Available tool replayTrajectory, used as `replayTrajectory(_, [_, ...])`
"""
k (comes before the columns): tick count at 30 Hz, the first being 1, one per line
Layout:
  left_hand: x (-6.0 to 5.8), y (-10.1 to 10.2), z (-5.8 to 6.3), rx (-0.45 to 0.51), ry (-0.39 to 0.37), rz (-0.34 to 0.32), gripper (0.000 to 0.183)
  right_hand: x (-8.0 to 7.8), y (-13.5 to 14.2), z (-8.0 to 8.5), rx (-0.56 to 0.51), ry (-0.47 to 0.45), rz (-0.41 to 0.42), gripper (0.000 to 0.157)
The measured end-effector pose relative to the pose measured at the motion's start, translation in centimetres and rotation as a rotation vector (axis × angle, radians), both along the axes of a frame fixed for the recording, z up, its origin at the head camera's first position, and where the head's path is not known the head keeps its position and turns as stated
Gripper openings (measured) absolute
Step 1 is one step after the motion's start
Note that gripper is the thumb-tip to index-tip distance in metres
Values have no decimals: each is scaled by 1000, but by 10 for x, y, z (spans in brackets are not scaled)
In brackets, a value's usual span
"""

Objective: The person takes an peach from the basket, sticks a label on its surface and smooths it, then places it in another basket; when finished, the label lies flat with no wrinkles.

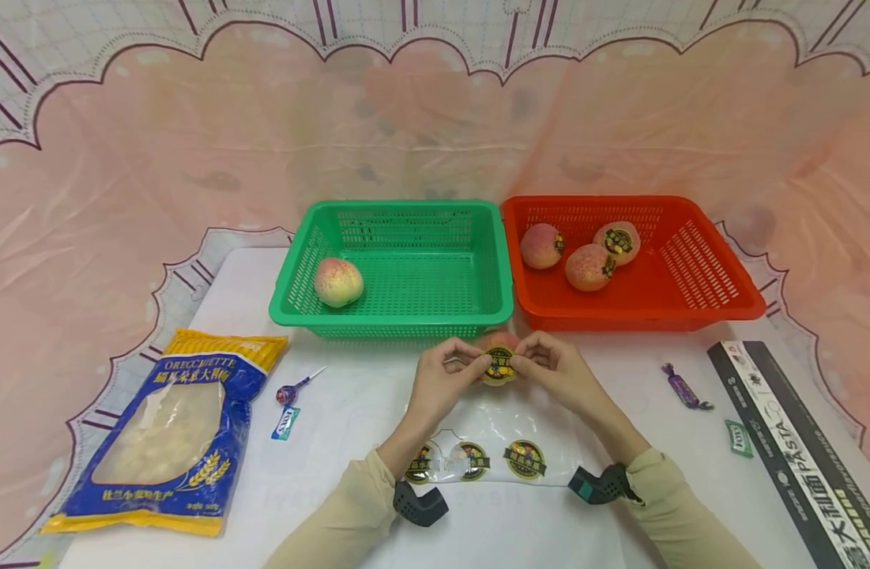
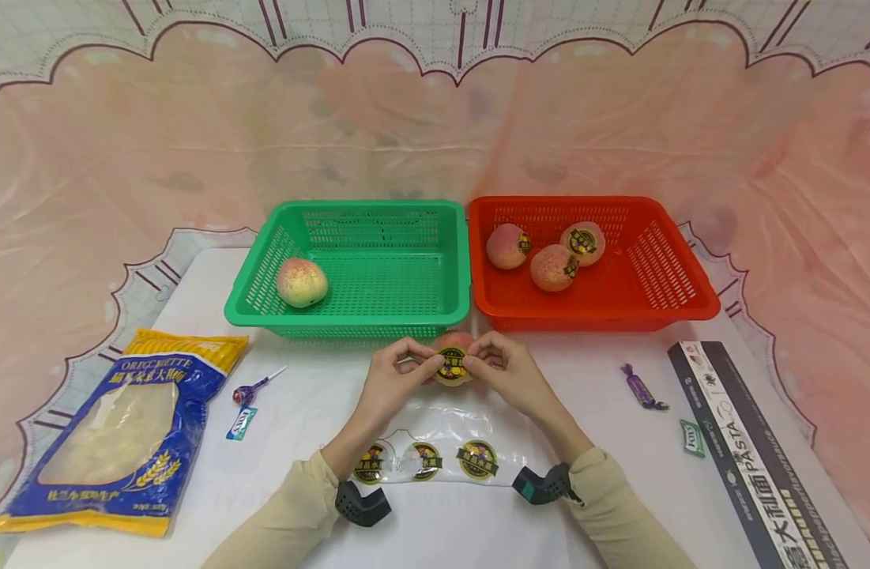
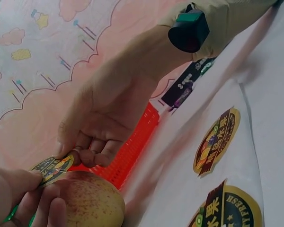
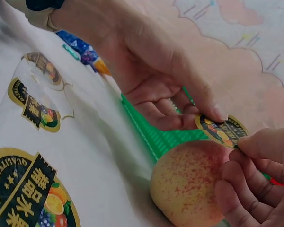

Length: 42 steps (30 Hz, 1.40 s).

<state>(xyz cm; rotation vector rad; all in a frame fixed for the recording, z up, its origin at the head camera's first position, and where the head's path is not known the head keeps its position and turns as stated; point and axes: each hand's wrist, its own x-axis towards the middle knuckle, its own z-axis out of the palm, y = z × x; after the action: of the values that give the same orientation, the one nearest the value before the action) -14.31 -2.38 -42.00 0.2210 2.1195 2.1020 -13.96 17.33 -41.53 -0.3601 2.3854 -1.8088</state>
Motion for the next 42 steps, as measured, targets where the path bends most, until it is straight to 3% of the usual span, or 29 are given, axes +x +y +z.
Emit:
replayTrajectory(8, [-1, 1, -5, -92, -2, 0, 22, 0, 3, -3, 29, -27, -7, 19])
replayTrajectory(16, [5, -1, 17, -137, -21, 0, 20, -3, 2, -4, 47, -72, -50, 24])
replayTrajectory(22, [4, -3, 22, -174, -54, 12, 20, -5, 1, -2, 76, -111, -74, 25])
replayTrajectory(36, [0, -3, 18, -104, -178, -7, 31, -5, 0, -5, 144, -132, -121, 17])
replayTrajectory(42, [-5, -1, 6, -110, -173, -55, 47, -5, 1, -6, 164, -109, -146, 20])
